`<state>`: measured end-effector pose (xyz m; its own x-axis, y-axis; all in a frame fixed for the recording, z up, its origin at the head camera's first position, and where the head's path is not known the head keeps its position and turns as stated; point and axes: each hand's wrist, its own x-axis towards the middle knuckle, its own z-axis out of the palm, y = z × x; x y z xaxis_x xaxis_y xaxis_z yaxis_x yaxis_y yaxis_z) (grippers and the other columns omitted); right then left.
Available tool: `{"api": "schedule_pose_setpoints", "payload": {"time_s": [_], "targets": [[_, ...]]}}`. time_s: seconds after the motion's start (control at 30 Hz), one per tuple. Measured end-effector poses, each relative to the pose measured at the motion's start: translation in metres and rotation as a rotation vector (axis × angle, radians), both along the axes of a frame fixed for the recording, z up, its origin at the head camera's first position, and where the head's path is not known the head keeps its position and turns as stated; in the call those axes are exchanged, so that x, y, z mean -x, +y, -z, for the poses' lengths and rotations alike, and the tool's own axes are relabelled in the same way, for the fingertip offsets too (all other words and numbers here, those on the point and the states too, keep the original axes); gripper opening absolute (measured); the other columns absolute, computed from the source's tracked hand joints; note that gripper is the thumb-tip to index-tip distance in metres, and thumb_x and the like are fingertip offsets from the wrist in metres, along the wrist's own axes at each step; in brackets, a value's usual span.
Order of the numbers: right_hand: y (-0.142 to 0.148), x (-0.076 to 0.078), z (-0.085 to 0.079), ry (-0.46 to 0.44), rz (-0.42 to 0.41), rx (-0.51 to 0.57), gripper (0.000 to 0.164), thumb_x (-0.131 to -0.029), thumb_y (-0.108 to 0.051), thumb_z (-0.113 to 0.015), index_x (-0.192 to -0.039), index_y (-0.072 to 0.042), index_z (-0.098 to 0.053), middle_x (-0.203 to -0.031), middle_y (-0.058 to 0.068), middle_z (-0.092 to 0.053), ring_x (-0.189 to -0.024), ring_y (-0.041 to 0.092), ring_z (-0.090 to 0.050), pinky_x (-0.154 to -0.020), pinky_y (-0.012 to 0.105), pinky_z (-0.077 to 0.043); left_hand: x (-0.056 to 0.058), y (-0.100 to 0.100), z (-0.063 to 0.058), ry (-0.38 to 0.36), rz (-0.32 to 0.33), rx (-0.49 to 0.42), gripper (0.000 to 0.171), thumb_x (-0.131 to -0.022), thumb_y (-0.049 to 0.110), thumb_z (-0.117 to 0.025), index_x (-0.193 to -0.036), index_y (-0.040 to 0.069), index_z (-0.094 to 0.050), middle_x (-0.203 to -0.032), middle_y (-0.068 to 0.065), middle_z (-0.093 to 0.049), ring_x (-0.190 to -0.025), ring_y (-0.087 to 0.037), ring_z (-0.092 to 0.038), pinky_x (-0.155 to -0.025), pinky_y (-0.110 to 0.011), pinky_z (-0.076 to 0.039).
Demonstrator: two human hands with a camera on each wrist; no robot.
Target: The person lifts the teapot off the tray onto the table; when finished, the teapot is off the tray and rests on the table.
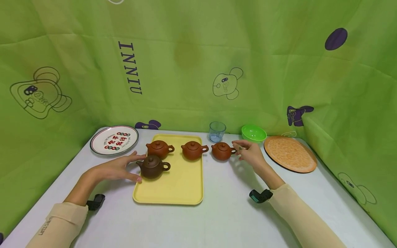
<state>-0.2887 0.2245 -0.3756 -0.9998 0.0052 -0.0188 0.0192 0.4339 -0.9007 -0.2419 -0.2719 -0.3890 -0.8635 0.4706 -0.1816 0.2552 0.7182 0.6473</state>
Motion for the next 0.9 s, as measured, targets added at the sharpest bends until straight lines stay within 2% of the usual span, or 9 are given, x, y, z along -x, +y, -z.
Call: {"api": "schedule_pose_setpoints", "payload": {"time_s": [0.13, 0.37, 0.57, 0.77, 0.9], "targets": [[-0.009, -0.003, -0.007, 0.021, -0.020, 0.004, 0.038, -0.107, -0.025, -0.063, -0.138, -0.003, -0.068, -0.139, 0.025, -0.068, -0.091, 0.014, -0.071, -0.069, 0.020, -0.059, 0.000, 0.000, 0.001, 0.002, 0.002, -0.004, 0.098, -0.085, 0.041, -0.088, -0.164, 0.012, -0.039, -0.171, -0.041, -0.008, -0.156, -0.065, -0.014, -0.119, -0.082, -0.022], [-0.027, -0.009, -0.011, 0.021, -0.067, 0.030, 0.036, -0.105, -0.023, -0.067, -0.134, -0.003, -0.071, -0.130, 0.021, -0.073, -0.086, 0.010, -0.069, -0.071, 0.025, -0.060, 0.001, -0.001, 0.004, 0.000, 0.009, -0.012, 0.098, -0.085, 0.039, -0.088, -0.164, 0.011, -0.038, -0.170, -0.042, -0.007, -0.156, -0.065, -0.014, -0.119, -0.082, -0.021], [-0.042, -0.016, -0.014, 0.047, -0.134, 0.023, 0.035, -0.103, -0.021, -0.069, -0.135, -0.006, -0.070, -0.130, 0.020, -0.073, -0.089, 0.015, -0.069, -0.070, 0.031, -0.061, 0.002, -0.001, 0.003, 0.000, 0.007, -0.008, 0.098, -0.086, 0.040, -0.088, -0.165, 0.012, -0.038, -0.171, -0.041, -0.007, -0.156, -0.065, -0.014, -0.120, -0.082, -0.021], [-0.058, -0.020, -0.014, 0.041, -0.201, 0.050, 0.035, -0.102, -0.017, -0.070, -0.135, -0.007, -0.069, -0.128, 0.024, -0.073, -0.087, 0.014, -0.068, -0.065, 0.026, -0.058, 0.001, 0.000, 0.002, 0.010, 0.014, -0.018, 0.097, -0.085, 0.040, -0.088, -0.164, 0.011, -0.039, -0.171, -0.041, -0.009, -0.157, -0.063, -0.013, -0.121, -0.081, -0.021], [-0.071, -0.023, -0.014, 0.047, -0.254, 0.048, 0.036, -0.103, -0.020, -0.070, -0.137, -0.008, -0.067, -0.124, 0.028, -0.072, -0.088, 0.023, -0.068, -0.063, 0.023, -0.056, 0.000, 0.000, 0.001, 0.012, 0.011, -0.014, 0.098, -0.085, 0.040, -0.088, -0.164, 0.010, -0.039, -0.170, -0.041, -0.009, -0.157, -0.064, -0.013, -0.120, -0.082, -0.021]]}}
